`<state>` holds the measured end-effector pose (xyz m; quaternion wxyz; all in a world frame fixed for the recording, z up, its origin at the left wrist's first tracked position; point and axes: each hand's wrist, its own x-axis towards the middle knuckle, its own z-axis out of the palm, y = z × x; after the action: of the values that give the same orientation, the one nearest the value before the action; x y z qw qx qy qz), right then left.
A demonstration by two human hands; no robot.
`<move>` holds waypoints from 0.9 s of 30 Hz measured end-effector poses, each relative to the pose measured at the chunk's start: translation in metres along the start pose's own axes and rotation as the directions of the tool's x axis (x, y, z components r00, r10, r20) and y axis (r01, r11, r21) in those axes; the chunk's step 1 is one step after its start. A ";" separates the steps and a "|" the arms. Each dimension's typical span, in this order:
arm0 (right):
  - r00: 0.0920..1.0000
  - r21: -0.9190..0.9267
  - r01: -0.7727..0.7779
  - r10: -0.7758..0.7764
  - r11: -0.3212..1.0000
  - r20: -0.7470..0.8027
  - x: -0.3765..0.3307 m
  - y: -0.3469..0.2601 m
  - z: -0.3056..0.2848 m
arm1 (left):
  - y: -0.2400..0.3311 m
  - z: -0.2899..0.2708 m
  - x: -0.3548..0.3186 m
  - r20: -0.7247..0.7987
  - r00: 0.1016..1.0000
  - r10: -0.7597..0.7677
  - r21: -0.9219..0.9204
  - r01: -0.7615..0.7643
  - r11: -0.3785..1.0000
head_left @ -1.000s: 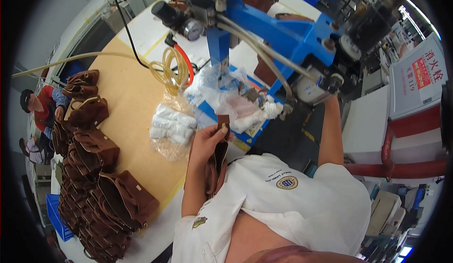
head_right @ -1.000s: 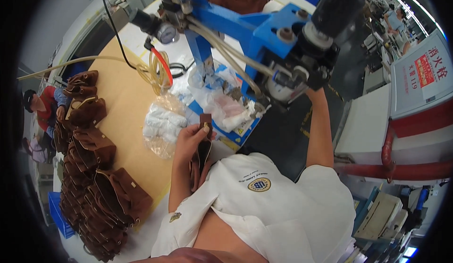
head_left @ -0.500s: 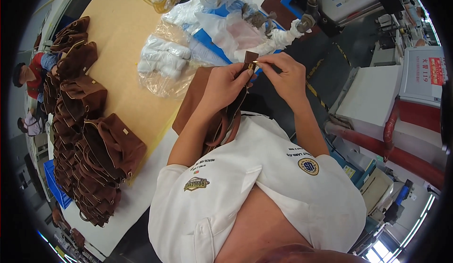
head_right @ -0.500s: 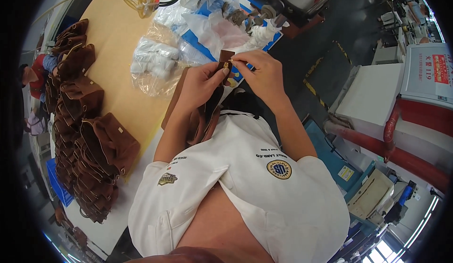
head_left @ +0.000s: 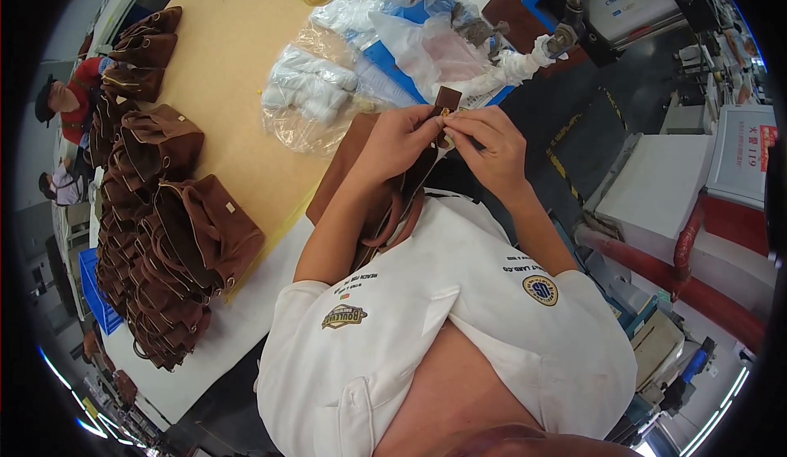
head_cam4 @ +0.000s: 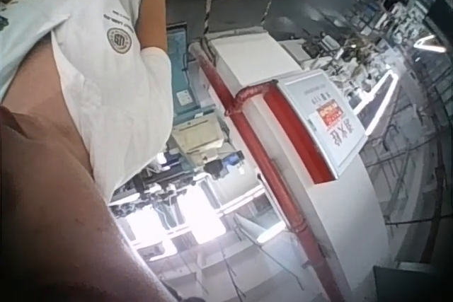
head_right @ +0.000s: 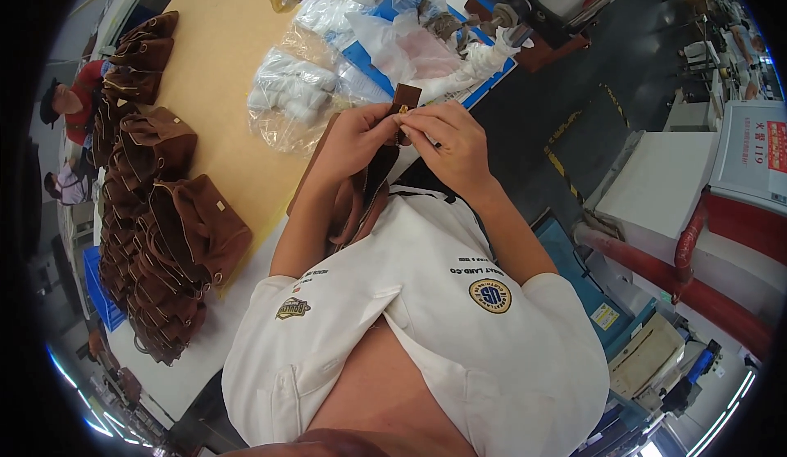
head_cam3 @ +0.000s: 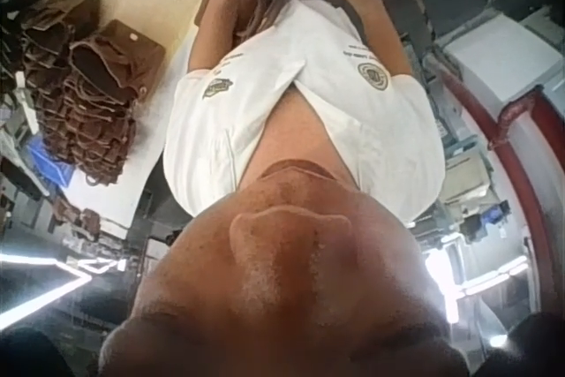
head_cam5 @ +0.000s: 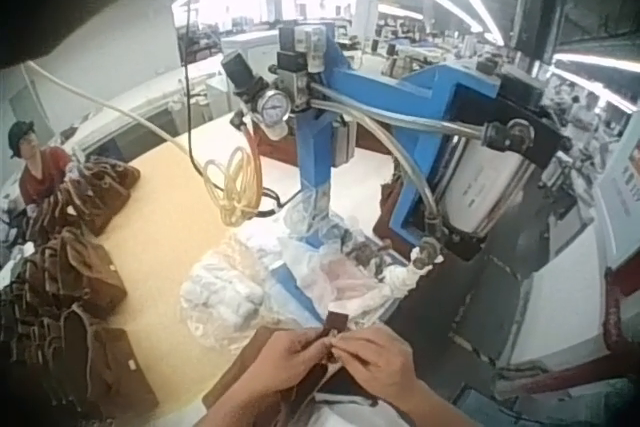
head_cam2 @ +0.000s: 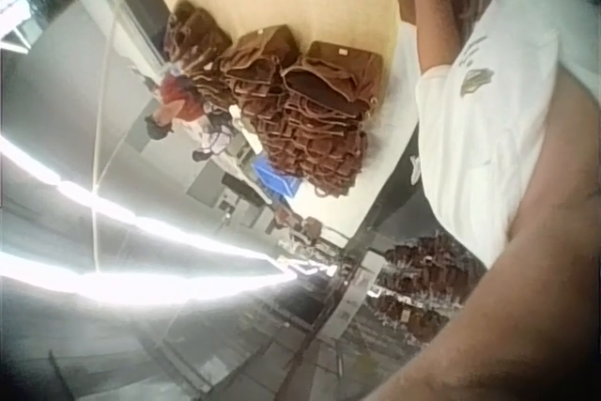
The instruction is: The recorder is assembling leather bags by attaching hardware using a mechanical press and manually inspecting/adjusting components.
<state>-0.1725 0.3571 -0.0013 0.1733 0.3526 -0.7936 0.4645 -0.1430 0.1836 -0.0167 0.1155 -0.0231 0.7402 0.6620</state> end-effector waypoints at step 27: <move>0.510 0.819 -0.438 0.853 0.370 -0.113 0.019 0.055 -0.040 | 0.059 0.034 0.092 0.498 0.864 -0.080 -0.145 0.174 0.974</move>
<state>-0.2277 0.4019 -0.0031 0.0263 -0.1132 -0.5419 0.8324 -0.2385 0.2351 0.0187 0.3395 0.0854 0.6192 0.7028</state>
